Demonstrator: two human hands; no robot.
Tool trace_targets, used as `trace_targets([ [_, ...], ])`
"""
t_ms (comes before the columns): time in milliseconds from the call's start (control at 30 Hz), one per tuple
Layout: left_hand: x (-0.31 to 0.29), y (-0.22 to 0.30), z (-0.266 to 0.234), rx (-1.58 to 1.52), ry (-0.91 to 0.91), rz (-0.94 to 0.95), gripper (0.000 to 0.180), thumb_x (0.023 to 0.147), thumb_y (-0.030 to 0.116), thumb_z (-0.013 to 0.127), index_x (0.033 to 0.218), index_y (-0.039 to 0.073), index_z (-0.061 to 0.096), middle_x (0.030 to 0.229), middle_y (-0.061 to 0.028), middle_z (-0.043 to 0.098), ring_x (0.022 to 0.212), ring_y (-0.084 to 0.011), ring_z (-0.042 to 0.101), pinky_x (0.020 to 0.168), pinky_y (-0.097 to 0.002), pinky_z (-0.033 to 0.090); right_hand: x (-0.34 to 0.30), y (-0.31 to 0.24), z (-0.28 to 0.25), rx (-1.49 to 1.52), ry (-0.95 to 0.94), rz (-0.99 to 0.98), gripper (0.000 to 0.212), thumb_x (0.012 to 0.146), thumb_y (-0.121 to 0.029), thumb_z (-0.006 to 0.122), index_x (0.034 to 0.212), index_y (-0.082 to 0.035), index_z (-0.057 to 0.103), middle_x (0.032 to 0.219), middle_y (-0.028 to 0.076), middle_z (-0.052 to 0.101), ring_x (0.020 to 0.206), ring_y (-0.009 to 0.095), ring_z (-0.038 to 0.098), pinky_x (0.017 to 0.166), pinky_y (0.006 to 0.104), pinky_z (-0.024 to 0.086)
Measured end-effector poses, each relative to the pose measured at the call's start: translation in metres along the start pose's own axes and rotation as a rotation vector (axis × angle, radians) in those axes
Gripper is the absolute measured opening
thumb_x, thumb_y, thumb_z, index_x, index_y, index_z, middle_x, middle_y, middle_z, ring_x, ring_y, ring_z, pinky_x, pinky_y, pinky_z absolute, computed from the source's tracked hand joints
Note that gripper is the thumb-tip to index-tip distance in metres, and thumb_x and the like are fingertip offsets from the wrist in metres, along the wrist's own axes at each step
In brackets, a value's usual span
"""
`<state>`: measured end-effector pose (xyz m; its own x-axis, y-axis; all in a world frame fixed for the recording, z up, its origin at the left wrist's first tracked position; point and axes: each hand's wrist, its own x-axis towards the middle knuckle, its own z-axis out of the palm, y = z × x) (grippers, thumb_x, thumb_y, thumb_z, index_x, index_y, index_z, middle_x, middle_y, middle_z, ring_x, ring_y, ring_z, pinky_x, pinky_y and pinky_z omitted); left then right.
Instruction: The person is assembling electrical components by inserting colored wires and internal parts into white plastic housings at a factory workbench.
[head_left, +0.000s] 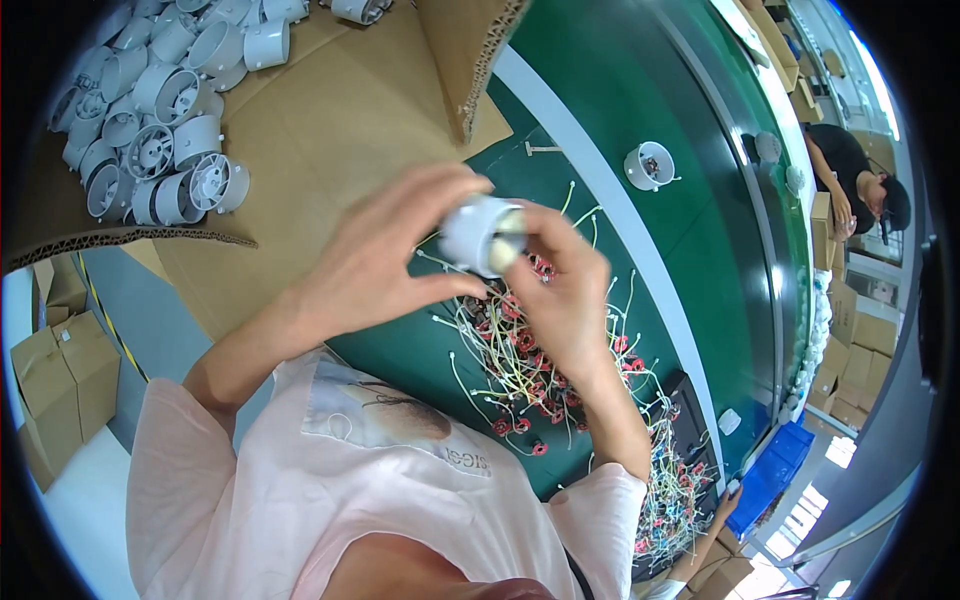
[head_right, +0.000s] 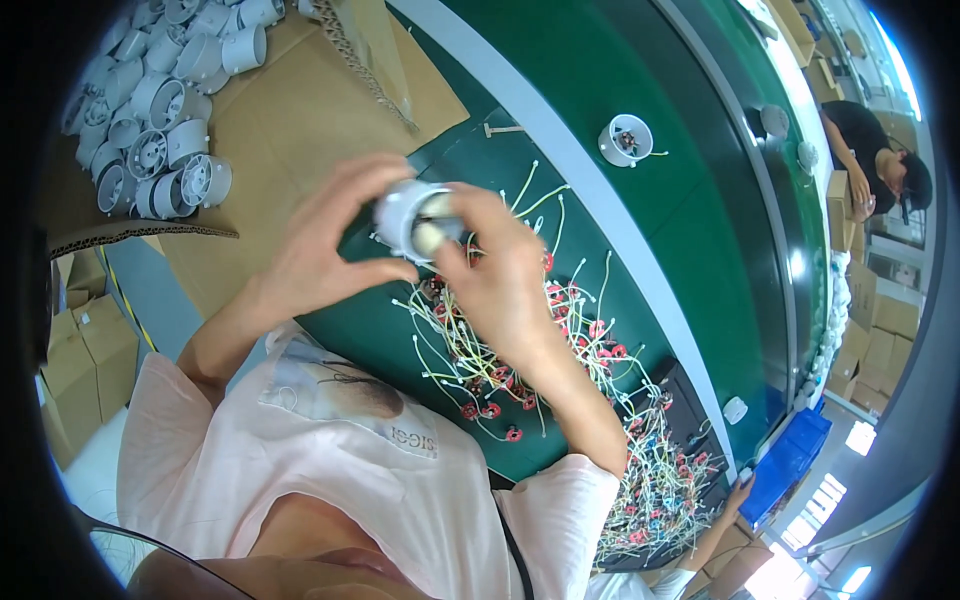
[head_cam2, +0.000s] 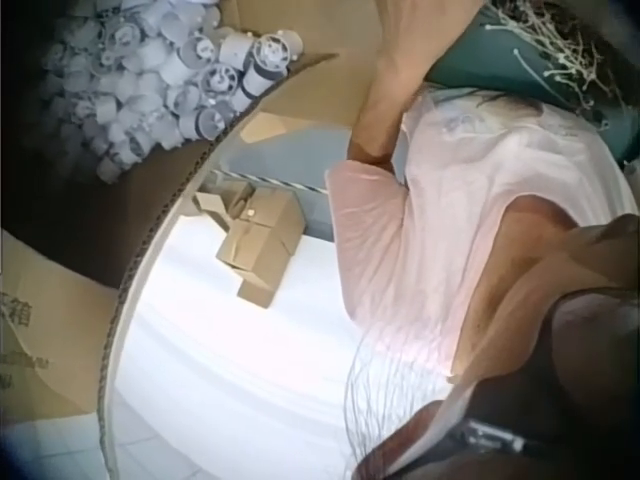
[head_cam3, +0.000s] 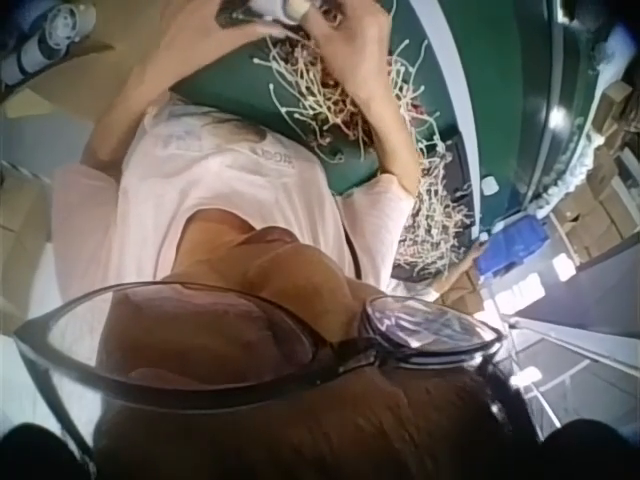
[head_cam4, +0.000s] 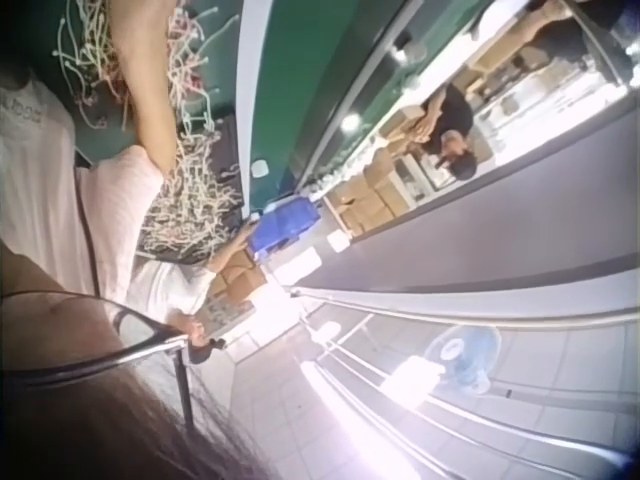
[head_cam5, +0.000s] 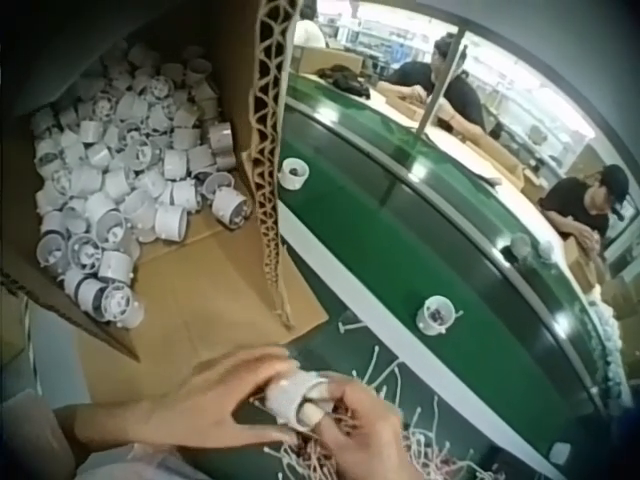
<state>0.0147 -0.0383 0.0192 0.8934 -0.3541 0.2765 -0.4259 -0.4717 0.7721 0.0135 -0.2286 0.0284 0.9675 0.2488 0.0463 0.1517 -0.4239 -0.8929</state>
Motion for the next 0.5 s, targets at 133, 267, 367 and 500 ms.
trace_targets([
  [133,0.032,-0.069,-0.028,0.114,0.65,-0.161,0.041,0.08,0.024,0.064,0.116,0.009,0.051,0.112,-0.0111,0.054,0.099,-0.0271,0.052,0.081,-0.0325,0.043,0.002,0.049,-0.08,-0.07,0.27,0.177,0.019,0.082,-0.002,0.058,0.101,0.001,0.06,0.091,0.002,0.062,0.082,0.007,0.057,0.073,0.0228,0.046],
  [267,0.111,-0.121,-0.053,0.4,1.035,-0.04,0.037,0.079,0.01,0.055,0.114,0.0,0.05,0.124,-0.0222,0.045,0.12,-0.0398,0.037,0.102,-0.0473,0.025,0.002,0.122,-0.155,-0.519,0.395,0.297,0.02,0.085,-0.006,0.057,0.103,0.001,0.059,0.092,0.003,0.062,0.085,0.009,0.057,0.076,0.0235,0.045],
  [367,0.134,-0.12,-0.098,-0.07,0.757,-0.336,0.032,0.085,0.015,0.051,0.114,0.001,0.051,0.127,-0.0208,0.046,0.116,-0.0366,0.042,0.097,-0.0445,0.031,-0.001,0.13,-0.164,-0.817,0.508,0.281,0.02,0.086,-0.008,0.056,0.104,0.001,0.059,0.092,0.005,0.062,0.088,0.011,0.057,0.077,0.0238,0.045],
  [500,0.132,-0.142,-0.09,-0.018,0.784,-0.333,0.032,0.085,0.016,0.05,0.114,0.002,0.052,0.127,-0.0209,0.046,0.115,-0.0368,0.043,0.096,-0.045,0.031,-0.013,0.065,-0.103,-0.394,0.376,-0.096,0.02,0.085,-0.001,0.055,0.105,-0.001,0.059,0.094,0.009,0.063,0.089,0.018,0.06,0.079,0.0262,0.046],
])
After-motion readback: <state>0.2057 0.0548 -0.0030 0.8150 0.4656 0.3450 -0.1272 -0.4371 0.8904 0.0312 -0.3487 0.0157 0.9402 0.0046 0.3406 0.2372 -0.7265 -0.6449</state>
